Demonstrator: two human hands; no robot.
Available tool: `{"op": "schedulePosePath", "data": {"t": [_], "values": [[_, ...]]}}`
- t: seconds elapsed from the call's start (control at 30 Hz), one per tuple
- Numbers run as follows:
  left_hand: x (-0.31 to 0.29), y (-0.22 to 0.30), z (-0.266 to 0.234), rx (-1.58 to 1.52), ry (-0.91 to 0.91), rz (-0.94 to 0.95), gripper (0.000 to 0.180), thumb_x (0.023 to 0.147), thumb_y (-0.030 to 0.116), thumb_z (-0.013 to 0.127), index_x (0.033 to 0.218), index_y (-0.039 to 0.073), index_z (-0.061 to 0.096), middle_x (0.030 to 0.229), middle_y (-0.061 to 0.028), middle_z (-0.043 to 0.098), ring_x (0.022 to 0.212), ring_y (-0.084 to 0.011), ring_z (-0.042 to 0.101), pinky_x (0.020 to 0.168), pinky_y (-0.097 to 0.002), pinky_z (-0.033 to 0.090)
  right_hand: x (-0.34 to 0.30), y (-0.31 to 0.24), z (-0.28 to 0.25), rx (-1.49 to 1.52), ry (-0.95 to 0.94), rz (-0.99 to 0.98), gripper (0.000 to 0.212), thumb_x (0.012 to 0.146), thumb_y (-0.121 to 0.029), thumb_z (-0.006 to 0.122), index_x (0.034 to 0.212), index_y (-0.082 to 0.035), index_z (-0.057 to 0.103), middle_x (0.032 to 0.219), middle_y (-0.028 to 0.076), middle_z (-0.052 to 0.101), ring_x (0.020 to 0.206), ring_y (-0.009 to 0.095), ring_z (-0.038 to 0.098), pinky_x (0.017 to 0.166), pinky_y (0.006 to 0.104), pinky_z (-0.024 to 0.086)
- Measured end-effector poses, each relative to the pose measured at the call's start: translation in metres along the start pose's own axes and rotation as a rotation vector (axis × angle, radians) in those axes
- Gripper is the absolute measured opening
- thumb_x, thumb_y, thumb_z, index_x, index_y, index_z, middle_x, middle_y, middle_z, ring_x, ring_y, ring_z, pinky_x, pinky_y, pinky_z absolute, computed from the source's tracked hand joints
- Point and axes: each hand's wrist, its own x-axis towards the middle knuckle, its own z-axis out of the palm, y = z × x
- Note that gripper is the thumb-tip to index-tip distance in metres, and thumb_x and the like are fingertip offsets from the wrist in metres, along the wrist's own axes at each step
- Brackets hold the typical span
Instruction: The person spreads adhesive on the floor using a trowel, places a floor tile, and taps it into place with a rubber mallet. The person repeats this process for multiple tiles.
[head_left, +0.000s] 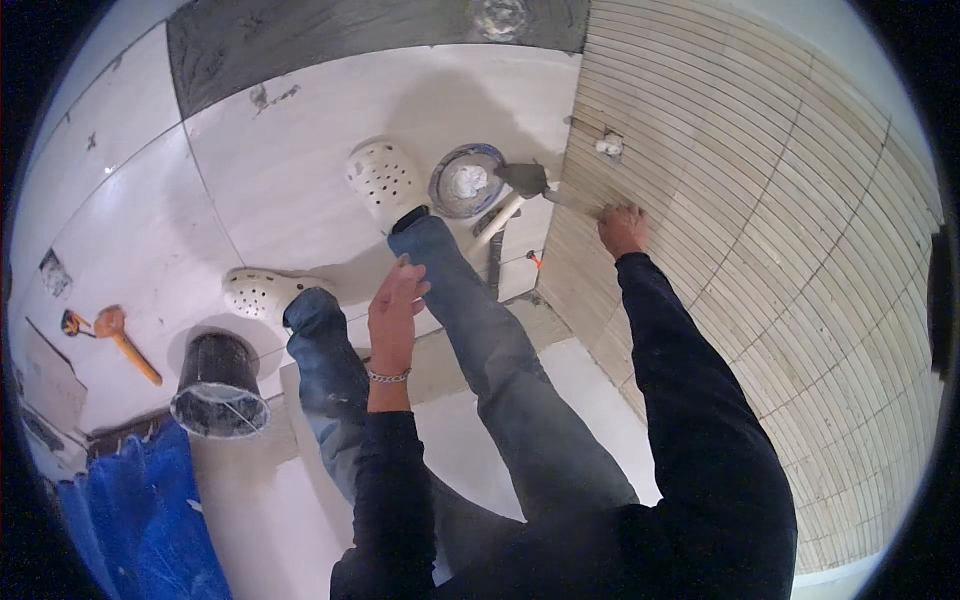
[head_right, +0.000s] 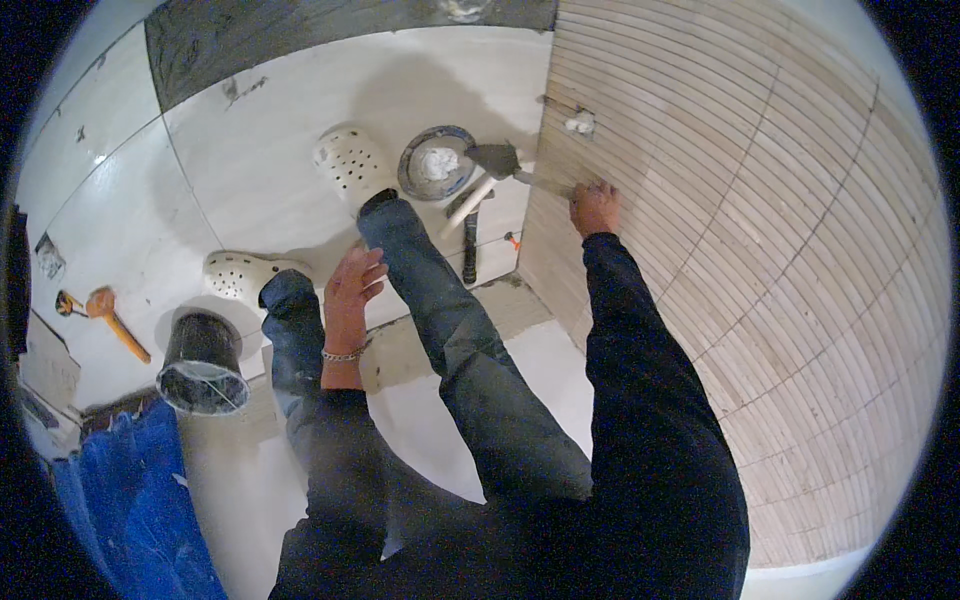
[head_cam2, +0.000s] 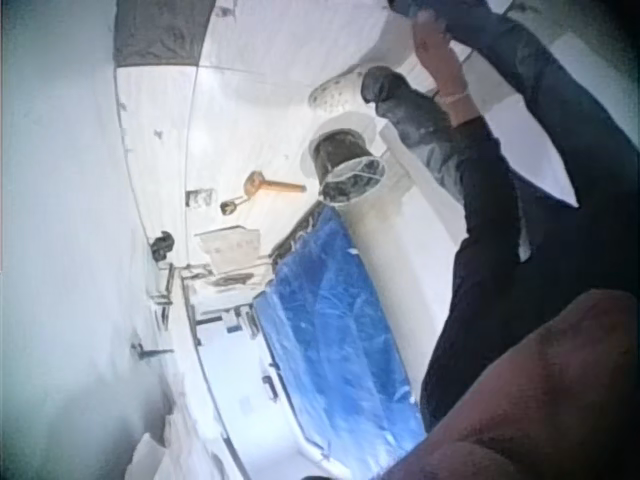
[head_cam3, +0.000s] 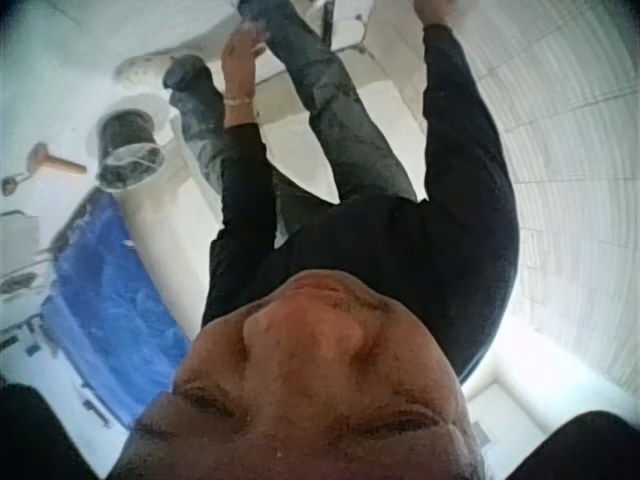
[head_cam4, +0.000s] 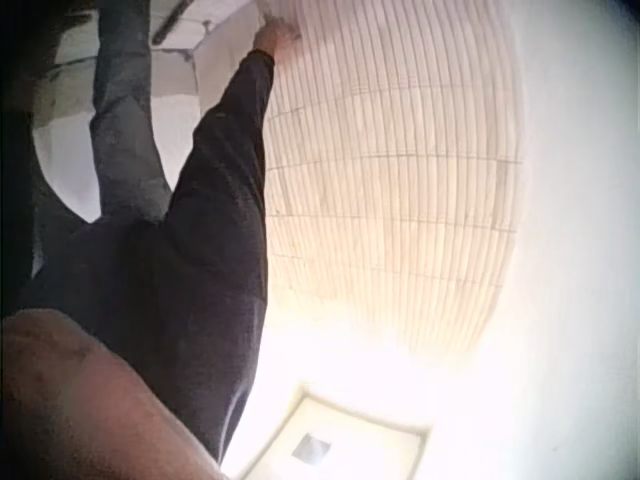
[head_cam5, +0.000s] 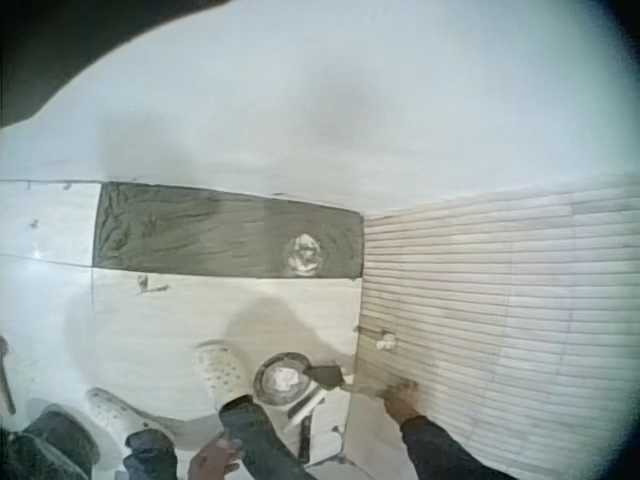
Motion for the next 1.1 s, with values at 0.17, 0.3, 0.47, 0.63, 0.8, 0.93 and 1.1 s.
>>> {"op": "schedulePosePath", "data": {"t": [0.17, 0.3, 0.47, 0.63, 0.8, 0.93, 1.1], "values": [[-0.001, -0.015, -0.006, -0.030, -0.044, 0.047, 0.044, 0.103, 0.026, 0.055, 0.139, 0.000, 0.054, 0.120, -0.0048, 0.067, 0.102, -0.0122, 0.063, 0.084, -0.0252, 0.049, -0.012, -0.006, 0.001, 0.060, 0.185, 0.007, 0.061, 0.079, -0.043, 0.075, 0.131, -0.015, 0.060, 0.133, 0.012, 0.059, 0.124, 0.034, 0.053, 0.102, 0.0516, 0.040], [-0.002, -0.023, -0.001, 0.009, 0.033, 0.135, 0.055, 0.097, 0.036, 0.065, 0.132, -0.005, 0.058, 0.121, -0.0189, 0.068, 0.114, -0.0208, 0.064, 0.098, -0.0293, 0.048, -0.036, -0.028, -0.039, 0.135, 0.167, -0.084, 0.063, 0.081, -0.044, 0.073, 0.135, -0.016, 0.057, 0.131, 0.013, 0.061, 0.124, 0.034, 0.054, 0.100, 0.0515, 0.044], [-0.063, -0.017, -0.029, -0.106, 0.266, 0.378, 0.055, 0.094, 0.035, 0.068, 0.133, -0.004, 0.058, 0.122, -0.0181, 0.068, 0.108, -0.0217, 0.066, 0.093, -0.0337, 0.052, -0.068, -0.085, -0.094, 0.254, 0.137, -0.206, 0.062, 0.091, -0.044, 0.064, 0.139, -0.008, 0.053, 0.130, 0.021, 0.060, 0.122, 0.041, 0.054, 0.101, 0.0531, 0.043], [-0.224, -0.034, -0.119, 0.140, 0.630, 0.391, 0.043, 0.094, 0.029, 0.068, 0.129, 0.004, 0.063, 0.120, -0.0175, 0.068, 0.105, -0.0267, 0.067, 0.089, -0.0361, 0.053, -0.055, -0.153, -0.157, 0.599, 0.269, -0.501, 0.050, 0.094, -0.036, 0.062, 0.131, -0.002, 0.058, 0.125, 0.025, 0.063, 0.116, 0.042, 0.060, 0.099, 0.0457, 0.047], [-0.459, -0.111, -0.210, 0.374, 1.229, -0.064, 0.033, 0.095, 0.019, 0.063, 0.127, 0.008, 0.065, 0.123, -0.0142, 0.066, 0.108, -0.0270, 0.065, 0.089, -0.0376, 0.053, -0.135, -0.290, -0.278, 0.793, 0.012, -0.696, 0.043, 0.097, -0.029, 0.059, 0.129, 0.000, 0.060, 0.117, 0.024, 0.067, 0.106, 0.036, 0.066, 0.093, 0.0389, 0.050], [-0.606, -0.182, -0.188, 0.944, 1.591, -0.245, 0.042, 0.093, 0.021, 0.066, 0.129, 0.000, 0.059, 0.129, -0.0207, 0.058, 0.114, -0.0312, 0.059, 0.092, -0.0404, 0.050, -0.317, -0.386, -0.282, 0.904, -0.463, -1.079, 0.031, 0.094, -0.028, 0.065, 0.116, -0.007, 0.068, 0.103, 0.014, 0.072, 0.093, 0.026, 0.070, 0.081, 0.0344, 0.053], [-0.647, -0.249, -0.127, 0.131, 1.608, -0.506, 0.050, 0.096, 0.028, 0.064, 0.133, -0.004, 0.055, 0.116, -0.0196, 0.064, 0.100, -0.0282, 0.065, 0.086, -0.0380, 0.051, -0.505, -0.439, -0.222, 0.618, -0.779, -1.730, 0.031, 0.087, -0.029, 0.063, 0.098, 0.001, 0.066, 0.096, 0.024, 0.067, 0.096, 0.043, 0.064, 0.086, 0.0507, 0.050]]}}
